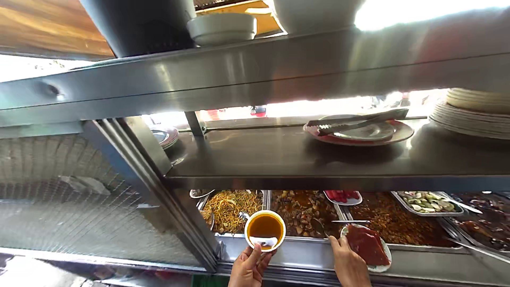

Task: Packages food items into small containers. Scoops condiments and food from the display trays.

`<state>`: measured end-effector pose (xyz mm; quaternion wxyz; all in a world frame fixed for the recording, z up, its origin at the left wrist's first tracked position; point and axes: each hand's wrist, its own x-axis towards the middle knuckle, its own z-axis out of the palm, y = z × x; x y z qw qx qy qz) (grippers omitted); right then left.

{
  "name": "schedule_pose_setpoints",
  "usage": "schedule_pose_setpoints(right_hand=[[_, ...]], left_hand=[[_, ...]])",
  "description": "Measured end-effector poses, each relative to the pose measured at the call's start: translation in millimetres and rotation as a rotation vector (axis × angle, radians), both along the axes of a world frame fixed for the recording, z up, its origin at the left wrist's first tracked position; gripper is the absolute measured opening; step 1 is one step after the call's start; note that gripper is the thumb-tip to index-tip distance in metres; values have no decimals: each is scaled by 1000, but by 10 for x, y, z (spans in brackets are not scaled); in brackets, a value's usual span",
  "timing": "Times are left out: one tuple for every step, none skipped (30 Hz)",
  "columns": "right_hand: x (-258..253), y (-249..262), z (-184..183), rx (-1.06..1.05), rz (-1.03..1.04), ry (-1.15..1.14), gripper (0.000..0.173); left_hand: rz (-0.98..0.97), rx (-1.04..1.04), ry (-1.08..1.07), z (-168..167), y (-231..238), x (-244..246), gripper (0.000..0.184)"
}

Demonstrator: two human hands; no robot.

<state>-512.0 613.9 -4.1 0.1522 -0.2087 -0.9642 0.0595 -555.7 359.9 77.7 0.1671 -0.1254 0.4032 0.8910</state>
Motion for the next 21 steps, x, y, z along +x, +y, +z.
schedule_pose_setpoints(right_hand=[[2,-42,-48,-22,-12,15,43],[0,-92,-86,-50,-24,44,45],[7,-156,-112,-93,-51,36,49],[21,-223,-133,-145,-88,-4,52],[30,-277,-151,-200,-129,-59,53],[37,-313,-170,-244,-163,-90,52],[44,-339,-190,-281,-191,-88,52],[51,-352,-193,-325,-207,-66,50],[54,-353,-179,-393,-215,-27,47],[63,-355,-145,-490,-211,39,41],[81,-371,-84,-597,-199,116,36],[106,-407,0,-692,-180,184,32],[145,-462,100,-772,-149,229,30],[202,-547,223,-839,-100,257,27],[269,-652,345,-889,-25,280,23],[336,-766,461,-912,69,287,24],[394,-885,581,-905,166,272,27],[431,-1005,681,-857,256,259,33],[451,-1131,766,-789,340,260,41],[456,-1257,840,-708,427,275,49],[432,-1376,901,-622,527,303,56]], left_hand=[[2,-13,-3,21,-94,54,21],[3,-18,0,37,-195,103,21],[8,-21,3,42,-299,157,21],[12,-28,2,37,-403,214,21],[16,-34,-2,31,-501,267,20],[20,-42,-8,29,-594,318,19],[25,-46,-15,25,-685,369,18],[29,-43,-23,15,-775,420,18],[35,-40,-30,2,-861,469,17],[40,-37,-36,-13,-943,519,17],[44,-35,-42,-26,-1021,568,17],[48,-33,-46,-44,-1097,613,16],[50,-28,-43,-67,-1169,659,15],[53,-23,-40,-88,-1238,706,15],[54,-22,-39,-102,-1302,752,14],[54,-22,-37,-110,-1362,797,14],[55,-24,-35,-112,-1418,844,14],[53,-24,-32,-114,-1471,889,15],[52,-21,-30,-114,-1521,937,15],[53,-16,-29,-111,-1567,988,15],[53,-11,-25,-110,-1611,1034,15]])
